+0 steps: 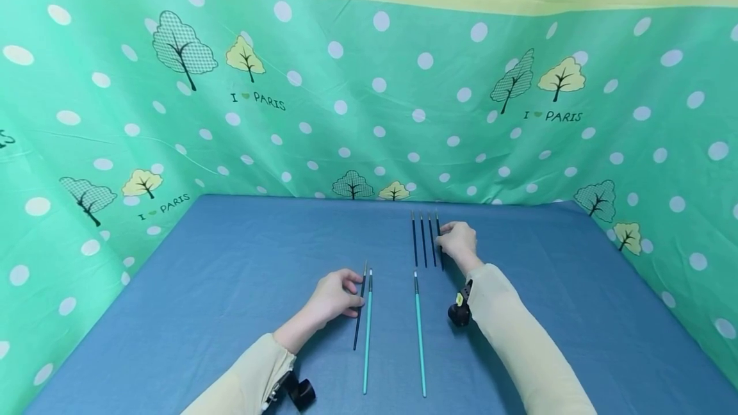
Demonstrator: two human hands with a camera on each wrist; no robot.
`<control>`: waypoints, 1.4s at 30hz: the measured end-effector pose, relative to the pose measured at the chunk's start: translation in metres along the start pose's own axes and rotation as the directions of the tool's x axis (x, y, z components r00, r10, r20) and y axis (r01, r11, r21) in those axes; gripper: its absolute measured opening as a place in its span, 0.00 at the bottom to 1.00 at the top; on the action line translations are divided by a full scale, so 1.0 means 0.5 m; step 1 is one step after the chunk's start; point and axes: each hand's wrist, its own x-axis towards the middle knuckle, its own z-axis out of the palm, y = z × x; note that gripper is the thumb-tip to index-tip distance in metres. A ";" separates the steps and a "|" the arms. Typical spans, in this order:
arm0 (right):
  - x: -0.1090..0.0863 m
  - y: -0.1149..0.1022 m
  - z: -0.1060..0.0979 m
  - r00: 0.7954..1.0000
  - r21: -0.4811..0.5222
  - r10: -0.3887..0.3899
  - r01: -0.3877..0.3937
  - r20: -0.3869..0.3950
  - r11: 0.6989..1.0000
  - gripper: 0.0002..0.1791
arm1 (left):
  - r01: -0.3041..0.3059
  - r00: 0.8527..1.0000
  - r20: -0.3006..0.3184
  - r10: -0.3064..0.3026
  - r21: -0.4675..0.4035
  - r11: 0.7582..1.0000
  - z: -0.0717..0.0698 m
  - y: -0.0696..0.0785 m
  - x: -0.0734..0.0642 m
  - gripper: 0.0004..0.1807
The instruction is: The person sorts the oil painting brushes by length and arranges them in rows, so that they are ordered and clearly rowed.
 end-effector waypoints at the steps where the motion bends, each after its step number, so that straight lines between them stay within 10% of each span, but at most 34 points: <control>1: 0.000 0.000 0.000 1.000 0.001 0.000 0.000 -0.001 1.000 0.18 | 0.001 1.000 -0.001 -0.001 -0.003 1.000 0.000 0.001 0.000 0.19; 42: 0.012 0.020 0.011 0.998 0.001 -0.033 0.033 -0.052 0.999 0.15 | 0.001 1.000 -0.004 0.000 0.003 1.000 0.002 -0.004 0.002 0.19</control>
